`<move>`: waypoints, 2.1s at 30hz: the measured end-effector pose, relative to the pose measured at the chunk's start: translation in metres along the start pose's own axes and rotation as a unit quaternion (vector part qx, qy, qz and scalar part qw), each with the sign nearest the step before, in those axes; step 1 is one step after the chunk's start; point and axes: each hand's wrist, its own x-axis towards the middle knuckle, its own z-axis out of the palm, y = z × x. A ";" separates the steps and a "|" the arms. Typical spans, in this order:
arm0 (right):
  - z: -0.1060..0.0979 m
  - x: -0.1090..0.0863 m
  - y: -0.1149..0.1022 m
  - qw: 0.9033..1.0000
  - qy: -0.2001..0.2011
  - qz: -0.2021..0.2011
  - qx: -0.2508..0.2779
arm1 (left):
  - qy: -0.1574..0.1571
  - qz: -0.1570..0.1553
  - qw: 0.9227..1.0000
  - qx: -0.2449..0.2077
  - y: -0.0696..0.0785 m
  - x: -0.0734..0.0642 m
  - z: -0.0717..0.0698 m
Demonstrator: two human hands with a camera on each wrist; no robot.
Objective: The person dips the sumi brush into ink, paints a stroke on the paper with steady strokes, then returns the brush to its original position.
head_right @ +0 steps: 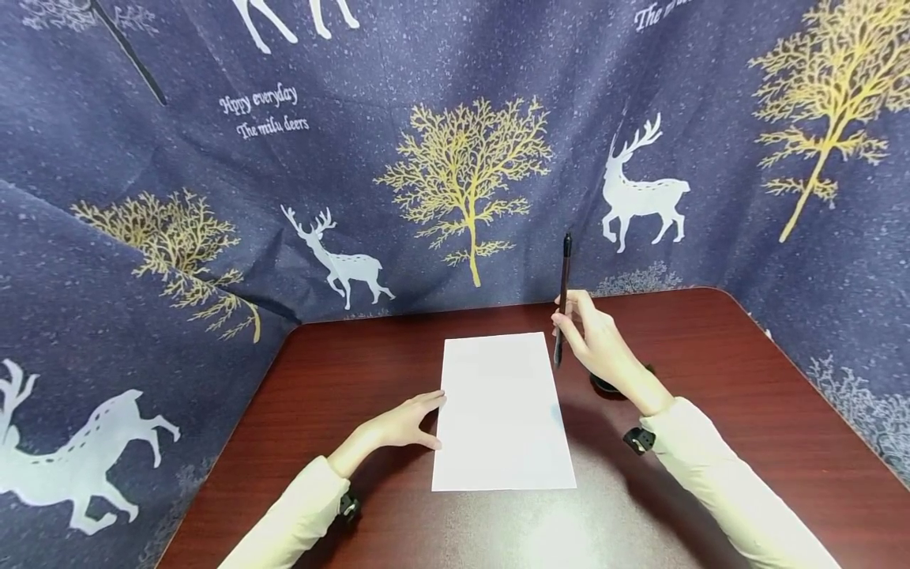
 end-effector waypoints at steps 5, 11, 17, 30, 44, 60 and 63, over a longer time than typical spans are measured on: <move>0.001 0.002 -0.001 1.000 -0.008 -0.001 0.007 | -0.001 -0.002 1.000 -0.002 0.003 -0.001 -0.001; 0.003 0.003 -0.002 1.000 -0.003 0.001 0.020 | -0.004 -0.005 1.000 -0.002 0.005 -0.001 -0.002; 0.007 0.003 0.000 1.000 0.001 0.007 0.024 | -0.003 -0.006 1.000 0.000 0.005 -0.001 -0.001; 0.016 0.003 0.001 1.000 0.005 0.009 0.023 | -0.001 -0.008 1.000 -0.003 0.005 -0.002 -0.001; 0.025 -0.002 0.001 0.999 0.022 0.031 0.029 | 0.001 0.000 1.000 0.001 0.004 -0.001 0.000; 0.028 -0.005 0.006 0.998 0.017 0.039 0.046 | 0.001 0.001 1.000 0.004 0.004 0.000 0.000; 0.024 -0.006 0.008 0.998 0.025 0.038 0.053 | 0.000 0.001 1.000 0.001 0.004 0.000 0.000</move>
